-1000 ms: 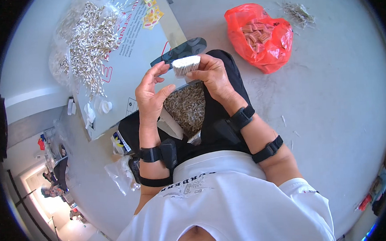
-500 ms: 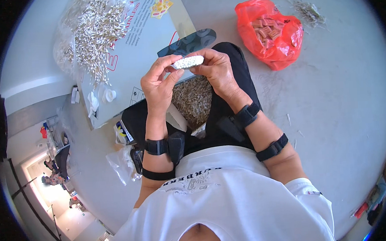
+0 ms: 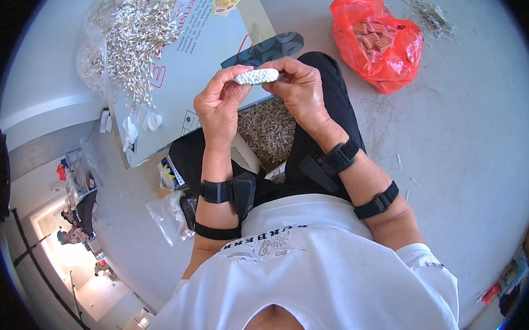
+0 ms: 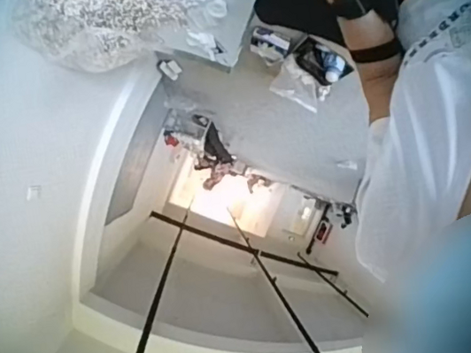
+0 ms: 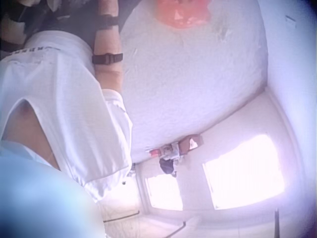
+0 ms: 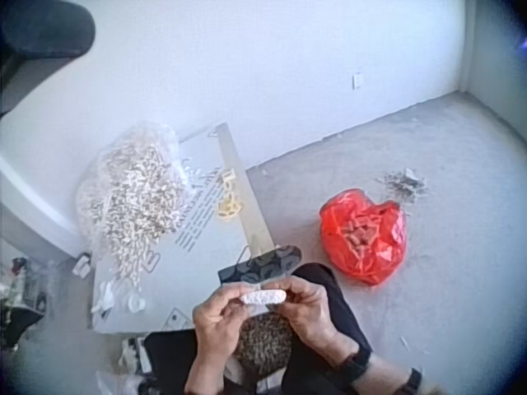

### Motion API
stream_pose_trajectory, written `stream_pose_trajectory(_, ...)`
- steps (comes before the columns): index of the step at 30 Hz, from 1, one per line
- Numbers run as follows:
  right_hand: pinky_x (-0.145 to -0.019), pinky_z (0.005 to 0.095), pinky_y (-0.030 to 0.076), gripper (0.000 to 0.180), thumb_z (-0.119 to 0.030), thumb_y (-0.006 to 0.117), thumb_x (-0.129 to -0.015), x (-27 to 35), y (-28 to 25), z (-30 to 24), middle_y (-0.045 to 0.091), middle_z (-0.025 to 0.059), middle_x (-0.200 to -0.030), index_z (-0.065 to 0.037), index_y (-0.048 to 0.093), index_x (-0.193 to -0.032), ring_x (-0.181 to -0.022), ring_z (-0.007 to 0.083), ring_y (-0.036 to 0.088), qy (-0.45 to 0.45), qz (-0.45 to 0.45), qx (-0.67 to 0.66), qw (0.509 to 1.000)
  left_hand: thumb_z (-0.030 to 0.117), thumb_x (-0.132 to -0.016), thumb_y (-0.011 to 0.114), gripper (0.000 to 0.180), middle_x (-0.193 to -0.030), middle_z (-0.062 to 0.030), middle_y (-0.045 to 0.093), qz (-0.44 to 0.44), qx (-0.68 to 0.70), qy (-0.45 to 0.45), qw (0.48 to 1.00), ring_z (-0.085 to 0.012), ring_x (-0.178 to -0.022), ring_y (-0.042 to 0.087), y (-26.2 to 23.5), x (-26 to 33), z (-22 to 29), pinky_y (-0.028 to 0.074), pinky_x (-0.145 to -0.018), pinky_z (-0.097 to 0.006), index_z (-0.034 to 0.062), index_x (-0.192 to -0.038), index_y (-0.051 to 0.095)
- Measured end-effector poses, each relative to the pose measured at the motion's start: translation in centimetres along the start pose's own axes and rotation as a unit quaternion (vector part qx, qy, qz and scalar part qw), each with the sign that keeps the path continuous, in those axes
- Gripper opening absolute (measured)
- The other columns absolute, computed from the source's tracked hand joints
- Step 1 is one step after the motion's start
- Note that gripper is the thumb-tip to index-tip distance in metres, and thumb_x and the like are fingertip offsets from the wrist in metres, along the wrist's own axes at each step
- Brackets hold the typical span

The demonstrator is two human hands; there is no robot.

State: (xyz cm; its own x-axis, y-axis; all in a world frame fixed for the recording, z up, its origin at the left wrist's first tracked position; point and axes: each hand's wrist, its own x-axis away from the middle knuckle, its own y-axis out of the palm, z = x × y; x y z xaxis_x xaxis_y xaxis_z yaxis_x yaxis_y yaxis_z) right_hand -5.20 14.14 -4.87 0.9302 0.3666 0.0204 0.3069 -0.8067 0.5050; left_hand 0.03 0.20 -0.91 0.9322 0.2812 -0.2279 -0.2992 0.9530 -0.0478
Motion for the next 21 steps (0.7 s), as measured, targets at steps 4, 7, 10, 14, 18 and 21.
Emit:
stream_pose_trajectory(4, -0.075, 0.0228, 0.052, 0.022, 0.012, 0.068, -0.078, 0.0, -0.3, 0.4, 0.068, 0.0014, -0.089, 0.001, 0.068, -0.097, -0.082, 0.0069, 0.062, 0.020, -0.004, 0.002, 1.000, -0.006, -0.085, 0.068, 0.022, -0.104, -0.0094, 0.068, 0.000, 0.028, -0.035, 0.999, -0.0131, -0.093, 0.065, -0.1, 0.0, -0.1, 0.055, -0.080, -0.026, -0.0018, -0.107, 0.067)
stream_pose_trajectory(7, -0.082, 0.0242, 0.052, 0.029, 0.013, 0.067, -0.079, 0.1, -0.3, 0.6, 0.068, 0.0030, -0.096, 0.001, 0.067, -0.106, -0.088, 0.0103, 0.064, 0.033, -0.027, -0.019, 0.999, -0.002, -0.088, 0.067, 0.018, -0.102, -0.0097, 0.069, 0.009, 0.047, -0.052, 0.997, -0.0134, -0.089, 0.066, 0.2, 0.0, 0.3, 0.055, -0.077, -0.025, -0.0031, -0.106, 0.067)
stream_pose_trajectory(10, -0.075, 0.0232, 0.052, 0.020, 0.012, 0.069, -0.078, 0.1, 0.0, 0.6, 0.067, 0.0015, -0.087, 0.001, 0.067, -0.095, -0.081, 0.0073, 0.062, 0.034, 0.000, -0.003, 0.999, 0.004, -0.093, 0.064, 0.015, -0.097, -0.0095, 0.070, 0.019, 0.041, -0.049, 0.998, -0.0135, -0.082, 0.067, 0.2, -0.1, 0.4, 0.055, -0.073, -0.025, -0.0042, -0.104, 0.068)
stream_pose_trajectory(14, -0.074, 0.0230, 0.052, 0.020, 0.011, 0.070, -0.078, 0.1, 0.1, 0.7, 0.067, 0.0007, -0.087, 0.001, 0.067, -0.096, -0.080, 0.0072, 0.062, 0.040, 0.002, -0.016, 0.999, 0.012, -0.098, 0.059, 0.020, -0.089, -0.0093, 0.071, 0.028, 0.003, -0.035, 0.999, -0.0132, -0.073, 0.066, 0.1, -0.2, 0.3, 0.053, -0.068, -0.024, -0.0051, -0.100, 0.069)
stream_pose_trajectory(18, -0.081, 0.0249, 0.053, 0.028, 0.011, 0.067, -0.079, 0.1, -0.6, 1.1, 0.069, 0.0036, -0.096, 0.001, 0.067, -0.105, -0.087, 0.0103, 0.065, 0.052, -0.020, -0.005, 0.998, 0.011, -0.098, 0.058, 0.020, -0.090, -0.0088, 0.071, 0.023, -0.002, -0.035, 0.999, -0.0127, -0.073, 0.066, 0.1, -0.2, 0.4, 0.053, -0.068, -0.023, -0.0049, -0.100, 0.070)
stream_pose_trajectory(21, -0.074, 0.0228, 0.052, 0.021, 0.011, 0.070, -0.078, 0.1, -0.1, 1.0, 0.067, 0.0002, -0.087, 0.001, 0.068, -0.096, -0.080, 0.0072, 0.062, 0.048, 0.002, -0.016, 0.999, 0.012, -0.098, 0.058, 0.020, -0.089, -0.0086, 0.071, 0.018, -0.011, -0.031, 0.999, -0.0127, -0.073, 0.066, -0.1, -0.2, 0.3, 0.053, -0.069, -0.023, -0.0047, -0.100, 0.069)
